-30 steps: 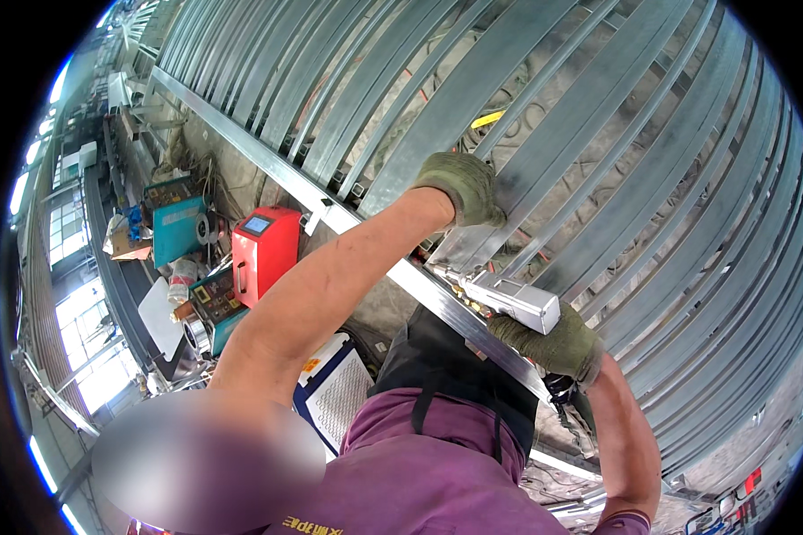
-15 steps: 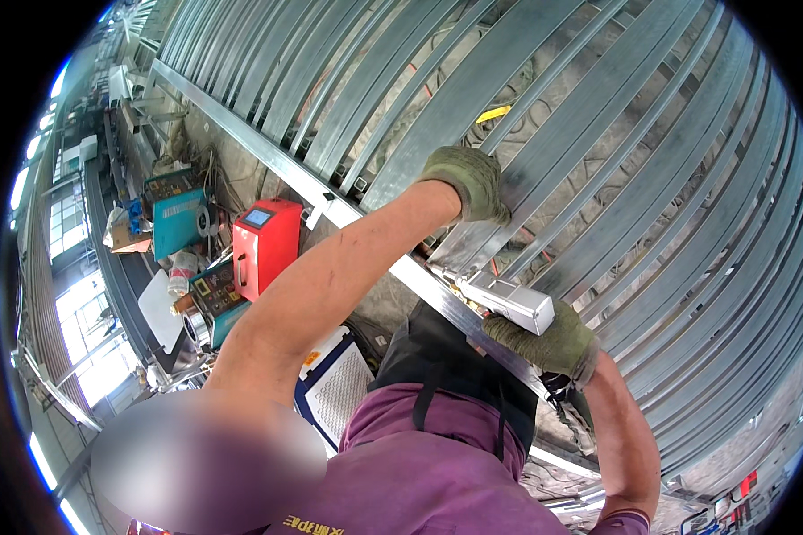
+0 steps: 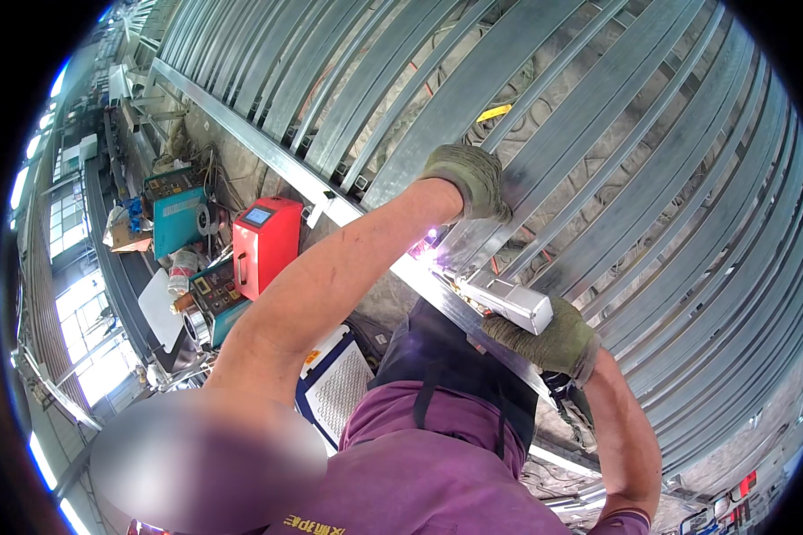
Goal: The person welds a metal frame using a handheld welding torch. They move the torch along the seams of the frame, creating bright sparks and fusing the metal pieces together.
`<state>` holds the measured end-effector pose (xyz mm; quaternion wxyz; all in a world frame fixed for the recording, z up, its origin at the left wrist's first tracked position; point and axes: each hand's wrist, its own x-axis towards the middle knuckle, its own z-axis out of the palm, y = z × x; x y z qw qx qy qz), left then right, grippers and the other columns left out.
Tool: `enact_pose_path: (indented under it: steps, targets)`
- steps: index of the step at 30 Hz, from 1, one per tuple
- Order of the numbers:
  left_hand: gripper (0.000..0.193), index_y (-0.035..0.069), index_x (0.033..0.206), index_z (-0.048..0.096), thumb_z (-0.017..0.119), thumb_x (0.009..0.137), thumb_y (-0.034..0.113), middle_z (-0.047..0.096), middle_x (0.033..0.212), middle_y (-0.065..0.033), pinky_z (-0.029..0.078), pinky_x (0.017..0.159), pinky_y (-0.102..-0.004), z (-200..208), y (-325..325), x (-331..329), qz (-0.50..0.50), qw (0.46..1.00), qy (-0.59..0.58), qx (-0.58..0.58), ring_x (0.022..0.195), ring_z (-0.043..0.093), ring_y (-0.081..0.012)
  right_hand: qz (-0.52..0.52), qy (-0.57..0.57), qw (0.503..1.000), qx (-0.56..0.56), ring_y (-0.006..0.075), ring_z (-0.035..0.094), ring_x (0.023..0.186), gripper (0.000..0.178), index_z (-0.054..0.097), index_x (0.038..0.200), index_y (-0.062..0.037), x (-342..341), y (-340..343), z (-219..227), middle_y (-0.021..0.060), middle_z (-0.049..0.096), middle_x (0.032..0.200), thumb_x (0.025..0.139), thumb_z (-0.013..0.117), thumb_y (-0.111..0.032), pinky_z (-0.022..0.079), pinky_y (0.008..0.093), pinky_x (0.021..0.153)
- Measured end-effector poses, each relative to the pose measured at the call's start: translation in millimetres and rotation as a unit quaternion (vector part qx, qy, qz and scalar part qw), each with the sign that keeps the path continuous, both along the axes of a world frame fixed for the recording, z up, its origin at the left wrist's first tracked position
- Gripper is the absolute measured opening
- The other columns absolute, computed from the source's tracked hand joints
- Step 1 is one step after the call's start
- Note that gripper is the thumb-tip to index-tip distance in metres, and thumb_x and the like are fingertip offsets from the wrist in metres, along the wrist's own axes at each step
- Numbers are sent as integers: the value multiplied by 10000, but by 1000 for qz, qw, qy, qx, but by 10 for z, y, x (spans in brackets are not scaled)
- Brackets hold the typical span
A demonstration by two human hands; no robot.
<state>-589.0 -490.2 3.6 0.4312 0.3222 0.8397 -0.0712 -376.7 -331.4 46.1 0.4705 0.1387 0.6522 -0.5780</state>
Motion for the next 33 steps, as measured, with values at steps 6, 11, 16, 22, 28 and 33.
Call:
enact_pose_path:
  steps: [6, 11, 16, 22, 28, 33]
  targets:
    - [667, 99, 1243, 823, 804, 855, 641, 821, 1202, -145, 612, 967, -455, 8, -4, 11, -2, 1000, 3, -7, 1112, 788, -340, -15, -39, 999, 11, 159, 765, 1072, 499, 751, 1355, -97, -23, -23, 46, 85, 828, 1193, 935, 917, -309, 612, 344, 942]
    - [671, 100, 1232, 829, 810, 847, 649, 822, 1197, -146, 612, 968, -456, -14, -22, 11, -1, 1000, 10, 4, 1110, 788, -342, -28, -27, 999, -11, 152, 761, 1079, 486, 750, 1356, -92, 19, -17, -5, 81, 827, 1201, 942, 913, -287, 612, 342, 941]
    - [678, 96, 1228, 833, 816, 838, 650, 822, 1198, -144, 613, 970, -460, -27, -18, 8, 5, 1000, 6, -1, 1118, 784, -346, -29, 7, 999, -19, 157, 759, 1089, 479, 750, 1361, -91, 71, 7, -75, 84, 824, 1213, 947, 909, -273, 609, 341, 946]
    - [675, 98, 1229, 833, 812, 845, 652, 823, 1193, -142, 616, 965, -460, -21, -28, 12, -1, 1000, 11, 2, 1115, 785, -346, -43, -4, 999, -27, 153, 754, 1109, 484, 749, 1371, -93, 123, 29, -117, 86, 823, 1229, 950, 907, -274, 602, 338, 968]
    - [670, 100, 1237, 830, 805, 856, 650, 823, 1198, -139, 619, 966, -460, -39, -32, 9, 5, 1000, 8, -1, 1108, 788, -345, -38, 2, 999, -34, 152, 751, 1129, 504, 751, 1380, -93, 149, 57, -167, 87, 823, 1242, 946, 914, -290, 600, 337, 981]
    - [666, 101, 1243, 828, 797, 865, 650, 822, 1205, -137, 618, 970, -455, -31, -18, 5, -1, 1000, 9, -7, 1116, 786, -341, -40, -7, 999, -30, 149, 741, 1148, 528, 737, 1398, -88, 161, 76, -149, 86, 814, 1267, 946, 915, -295, 595, 337, 999]
